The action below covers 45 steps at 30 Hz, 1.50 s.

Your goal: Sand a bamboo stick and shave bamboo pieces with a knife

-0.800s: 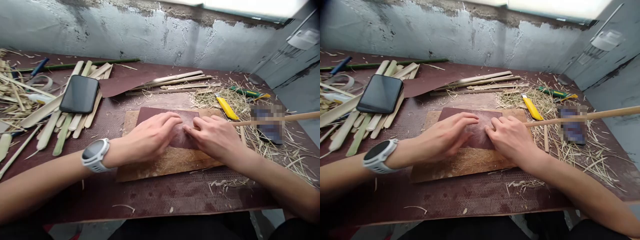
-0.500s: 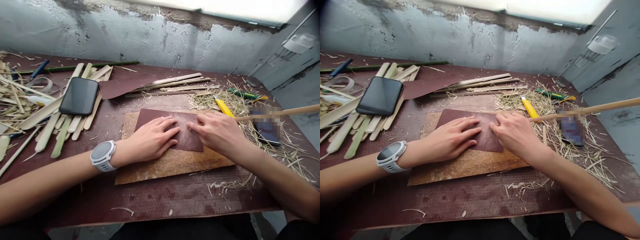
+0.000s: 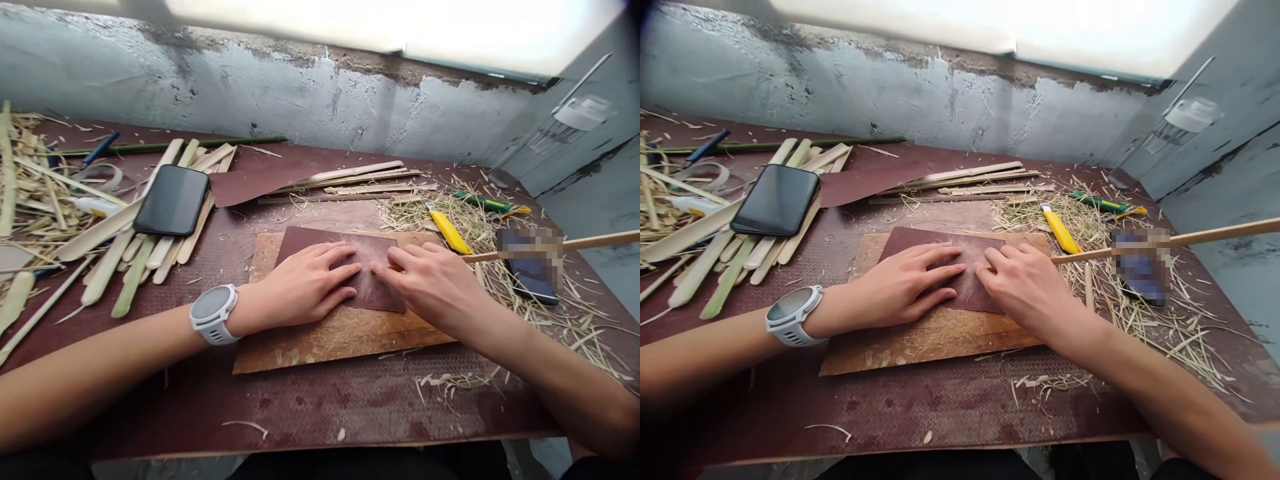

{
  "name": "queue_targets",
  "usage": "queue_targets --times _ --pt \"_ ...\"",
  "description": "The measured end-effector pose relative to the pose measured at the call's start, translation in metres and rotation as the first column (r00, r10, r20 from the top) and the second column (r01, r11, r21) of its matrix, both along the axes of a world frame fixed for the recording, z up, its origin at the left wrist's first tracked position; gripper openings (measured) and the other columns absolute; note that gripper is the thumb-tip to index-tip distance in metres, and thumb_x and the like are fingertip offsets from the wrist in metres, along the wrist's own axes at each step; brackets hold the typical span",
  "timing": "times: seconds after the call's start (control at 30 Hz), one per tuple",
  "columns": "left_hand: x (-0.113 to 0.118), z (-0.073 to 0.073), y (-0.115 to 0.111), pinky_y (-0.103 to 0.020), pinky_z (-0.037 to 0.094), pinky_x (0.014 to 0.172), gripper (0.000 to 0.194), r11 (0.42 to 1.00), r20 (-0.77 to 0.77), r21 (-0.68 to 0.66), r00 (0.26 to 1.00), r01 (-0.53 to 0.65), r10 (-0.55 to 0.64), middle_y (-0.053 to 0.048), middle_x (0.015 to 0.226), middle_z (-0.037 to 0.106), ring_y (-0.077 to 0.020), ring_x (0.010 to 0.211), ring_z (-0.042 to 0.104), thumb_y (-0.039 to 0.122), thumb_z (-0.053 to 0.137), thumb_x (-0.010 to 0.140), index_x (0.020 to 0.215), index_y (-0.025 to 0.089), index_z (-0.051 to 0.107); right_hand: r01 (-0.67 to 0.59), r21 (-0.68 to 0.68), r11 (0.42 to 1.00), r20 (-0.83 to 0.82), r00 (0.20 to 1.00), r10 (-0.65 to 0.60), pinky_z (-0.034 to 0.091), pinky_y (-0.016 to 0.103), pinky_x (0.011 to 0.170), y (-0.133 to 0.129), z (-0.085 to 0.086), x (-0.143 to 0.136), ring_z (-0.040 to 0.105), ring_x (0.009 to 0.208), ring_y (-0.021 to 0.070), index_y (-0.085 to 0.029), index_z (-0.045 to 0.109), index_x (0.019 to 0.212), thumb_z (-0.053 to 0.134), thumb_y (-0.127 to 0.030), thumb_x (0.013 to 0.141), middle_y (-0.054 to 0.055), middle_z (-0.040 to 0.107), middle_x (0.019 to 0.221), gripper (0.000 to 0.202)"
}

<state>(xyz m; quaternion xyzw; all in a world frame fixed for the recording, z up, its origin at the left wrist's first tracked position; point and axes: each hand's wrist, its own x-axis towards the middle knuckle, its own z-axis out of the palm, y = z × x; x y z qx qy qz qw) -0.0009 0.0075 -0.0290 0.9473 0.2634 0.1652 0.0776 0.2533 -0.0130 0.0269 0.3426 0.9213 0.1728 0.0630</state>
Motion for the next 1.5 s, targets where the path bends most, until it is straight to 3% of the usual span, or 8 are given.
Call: queue_targets --times 0.33,0.47,0.6,0.87,1.07,1.2,1.37,1.5 --pt "0.000 -0.003 0.000 -0.053 0.044 0.122 0.045 1.000 0.006 -0.020 1.000 -0.004 0.004 -0.019 0.156 0.052 -0.0343 0.143 0.053 0.040 0.048 0.110 0.145 0.014 0.061 0.013 -0.247 0.969 -0.099 0.994 -0.039 0.037 0.028 0.069 0.008 0.006 0.016 0.063 0.090 0.0188 -0.035 0.076 0.126 0.063 -0.004 0.094 0.002 0.071 0.094 0.046" --pt "-0.002 -0.004 0.000 -0.053 0.044 0.122 0.046 1.000 0.018 -0.021 1.000 0.003 -0.003 -0.019 0.156 0.053 -0.0346 0.143 0.053 0.040 0.047 0.110 0.144 0.014 0.062 -0.024 -0.291 0.957 -0.180 0.983 -0.030 0.042 0.030 0.072 0.011 0.007 0.021 0.065 0.086 0.0182 -0.030 0.078 0.123 0.062 -0.007 0.097 0.002 0.074 0.094 0.038" --pt "-0.001 -0.004 0.001 -0.053 0.044 0.122 0.046 1.000 0.021 -0.028 1.000 0.005 -0.005 -0.019 0.155 0.053 -0.0347 0.142 0.053 0.040 0.047 0.110 0.143 0.014 0.064 -0.023 -0.287 0.958 -0.231 0.972 -0.046 0.044 0.031 0.074 0.012 0.007 0.022 0.067 0.086 0.0179 -0.024 0.080 0.114 0.064 -0.007 0.096 0.003 0.077 0.096 0.029" --pt "-0.001 -0.006 0.001 -0.052 0.045 0.122 0.046 1.000 0.021 -0.020 1.000 -0.005 0.005 -0.018 0.156 0.053 -0.0345 0.141 0.054 0.040 0.048 0.109 0.144 0.014 0.063 -0.007 -0.231 0.973 -0.176 0.984 -0.034 0.042 0.031 0.072 0.011 -0.002 0.011 0.067 0.090 0.0204 -0.025 0.079 0.118 0.063 -0.007 0.093 0.006 0.077 0.099 0.034" --pt "-0.001 -0.006 0.001 -0.053 0.045 0.122 0.045 1.000 0.035 -0.018 0.999 0.007 -0.007 -0.019 0.155 0.054 -0.0343 0.142 0.055 0.040 0.048 0.109 0.143 0.014 0.064 0.088 -0.282 0.956 -0.095 0.988 -0.119 0.031 0.030 0.059 0.007 0.000 0.014 0.067 0.074 0.0165 -0.023 0.076 0.113 0.058 -0.005 0.088 0.002 0.077 0.087 0.035" --pt "-0.001 -0.005 0.002 -0.052 0.046 0.121 0.045 1.000 0.046 -0.007 0.999 0.008 -0.008 -0.020 0.154 0.055 -0.0349 0.141 0.055 0.040 0.049 0.109 0.141 0.013 0.065 0.122 -0.279 0.953 -0.090 0.984 -0.152 0.025 0.031 0.057 0.008 -0.003 0.014 0.067 0.073 0.0162 -0.021 0.067 0.108 0.053 -0.012 0.096 0.003 0.078 0.092 0.021" --pt "0.000 -0.005 0.002 -0.052 0.045 0.121 0.046 1.000 0.034 -0.008 0.999 0.007 -0.007 -0.020 0.154 0.055 -0.0342 0.141 0.055 0.040 0.047 0.110 0.143 0.013 0.064 0.224 -0.122 0.967 -0.005 0.974 -0.226 0.015 0.034 0.054 0.008 -0.005 0.008 0.062 0.060 0.0174 -0.022 0.062 0.097 0.050 -0.024 0.103 0.002 0.073 0.080 0.014" --pt "-0.001 -0.004 0.002 -0.053 0.045 0.122 0.046 1.000 0.027 -0.013 1.000 0.004 -0.004 -0.020 0.155 0.053 -0.0346 0.142 0.055 0.040 0.048 0.109 0.143 0.013 0.064 0.152 -0.070 0.986 0.001 0.988 -0.152 0.014 0.034 0.055 -0.002 -0.005 -0.003 0.062 0.062 0.0176 -0.022 0.063 0.098 0.051 -0.023 0.102 0.002 0.070 0.079 0.013"
